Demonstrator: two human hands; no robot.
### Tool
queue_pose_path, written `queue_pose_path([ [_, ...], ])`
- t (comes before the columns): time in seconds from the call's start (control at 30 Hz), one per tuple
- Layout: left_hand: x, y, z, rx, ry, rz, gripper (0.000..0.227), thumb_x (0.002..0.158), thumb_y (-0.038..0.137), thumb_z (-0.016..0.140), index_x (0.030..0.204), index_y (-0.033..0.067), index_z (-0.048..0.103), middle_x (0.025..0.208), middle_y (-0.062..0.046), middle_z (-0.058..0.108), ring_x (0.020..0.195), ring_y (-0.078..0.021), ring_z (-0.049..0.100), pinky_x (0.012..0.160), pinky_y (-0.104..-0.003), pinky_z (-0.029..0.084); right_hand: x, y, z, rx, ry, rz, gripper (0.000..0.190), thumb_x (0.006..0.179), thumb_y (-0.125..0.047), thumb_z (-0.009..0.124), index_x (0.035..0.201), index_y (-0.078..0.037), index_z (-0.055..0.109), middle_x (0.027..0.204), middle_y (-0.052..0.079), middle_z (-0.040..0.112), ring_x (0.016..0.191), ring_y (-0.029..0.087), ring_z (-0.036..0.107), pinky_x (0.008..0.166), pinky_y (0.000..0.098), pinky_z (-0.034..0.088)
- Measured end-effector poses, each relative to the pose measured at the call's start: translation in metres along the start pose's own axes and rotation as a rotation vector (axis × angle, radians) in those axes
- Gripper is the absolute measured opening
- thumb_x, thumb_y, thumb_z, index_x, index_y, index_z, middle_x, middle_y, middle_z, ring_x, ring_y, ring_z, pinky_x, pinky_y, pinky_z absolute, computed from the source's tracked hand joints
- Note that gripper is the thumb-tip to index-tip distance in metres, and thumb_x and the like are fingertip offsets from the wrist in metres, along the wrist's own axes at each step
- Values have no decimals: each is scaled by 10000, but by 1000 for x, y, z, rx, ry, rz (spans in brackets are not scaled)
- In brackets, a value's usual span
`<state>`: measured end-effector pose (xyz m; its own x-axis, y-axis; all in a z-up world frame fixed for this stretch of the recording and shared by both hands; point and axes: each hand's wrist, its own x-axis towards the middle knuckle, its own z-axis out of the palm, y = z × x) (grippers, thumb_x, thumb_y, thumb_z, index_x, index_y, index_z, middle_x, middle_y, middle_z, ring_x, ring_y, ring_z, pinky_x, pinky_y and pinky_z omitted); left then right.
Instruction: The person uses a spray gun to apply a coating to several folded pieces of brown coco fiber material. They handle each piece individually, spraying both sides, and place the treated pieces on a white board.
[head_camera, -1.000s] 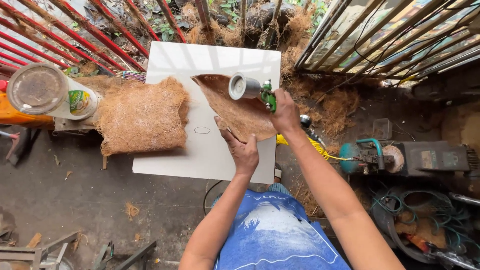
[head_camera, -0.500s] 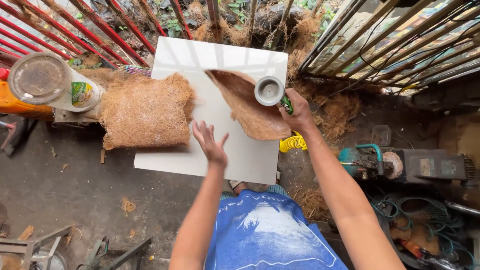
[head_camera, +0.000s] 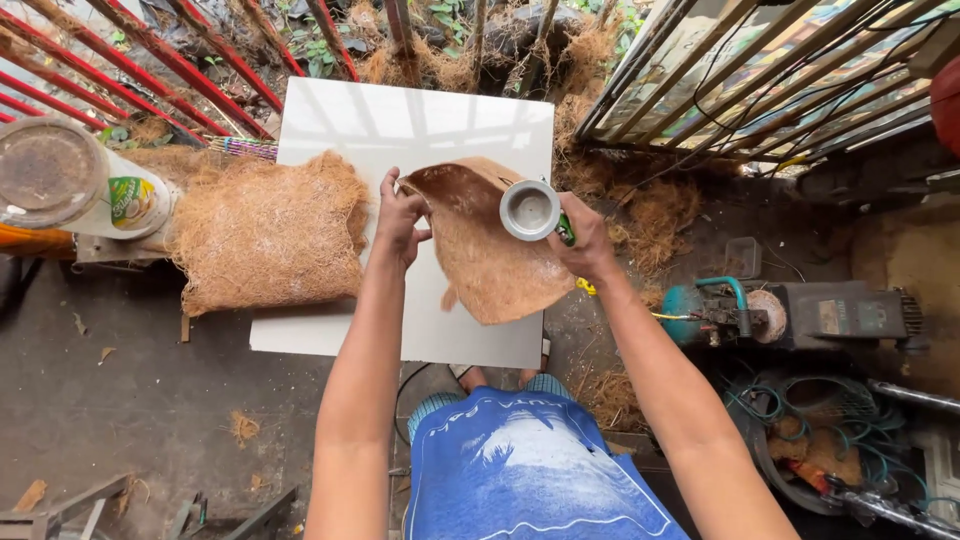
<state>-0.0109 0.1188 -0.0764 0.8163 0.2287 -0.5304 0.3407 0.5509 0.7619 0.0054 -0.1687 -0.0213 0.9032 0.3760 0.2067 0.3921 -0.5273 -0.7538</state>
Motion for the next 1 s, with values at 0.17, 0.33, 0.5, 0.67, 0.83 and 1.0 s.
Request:
queue_pose_path([
  [0.17, -77, 34, 10, 140, -26, 235, 1045, 626, -60, 529, 1584, 167, 177, 1652, -212, 190, 1337, -457, 426, 762, -386, 467, 22, 1, 11, 254, 58, 60, 321, 779, -117, 692, 1093, -95, 630, 930, 137, 669, 857, 307, 668, 789, 496, 503],
  [0.33, -117, 64, 22, 306, -31, 391, 1095, 605, -107, 550, 1601, 124, 158, 1623, -270, 190, 1396, -563, 290, 957, -619, 461, 51, -33, 11, 299, 41, 36, 305, 801, -14, 644, 1098, -76, 610, 954, 123, 661, 846, 244, 641, 792, 434, 535],
  [0.5, -116, 56, 22, 473, 5, 453, 1092, 623, -49, 570, 1611, 147, 149, 1633, -257, 139, 1424, -587, 199, 1083, -729, 308, 60, 24, 48, 147, 38, 53, 314, 807, -83, 724, 1080, -80, 570, 896, 153, 628, 821, 303, 632, 707, 436, 494],
  [0.67, -111, 49, 38, 571, -9, 503, 1023, 674, -40, 576, 1602, 140, 183, 1624, -261, 164, 1416, -587, 222, 1090, -730, 307, 61, 42, 42, 137, 2, 230, 333, 885, -3, 709, 1179, -29, 557, 1106, 182, 539, 987, 347, 607, 787, 449, 558],
  [0.83, -115, 47, 66, 664, -64, 550, 1039, 650, -2, 577, 1604, 152, 195, 1623, -258, 209, 1452, -539, 207, 1159, -653, 250, 30, 60, 31, 67, 138, 257, 354, 840, -156, 804, 1102, -75, 581, 1080, 157, 541, 987, 401, 626, 832, 486, 528],
  [1.0, -110, 52, 68, 697, -66, 555, 1046, 653, 8, 591, 1609, 182, 204, 1627, -225, 242, 1467, -487, 237, 1185, -590, 249, -17, 47, 11, 48, 236, 218, 196, 882, -256, 809, 962, -145, 669, 898, 81, 615, 831, 292, 662, 783, 398, 501],
])
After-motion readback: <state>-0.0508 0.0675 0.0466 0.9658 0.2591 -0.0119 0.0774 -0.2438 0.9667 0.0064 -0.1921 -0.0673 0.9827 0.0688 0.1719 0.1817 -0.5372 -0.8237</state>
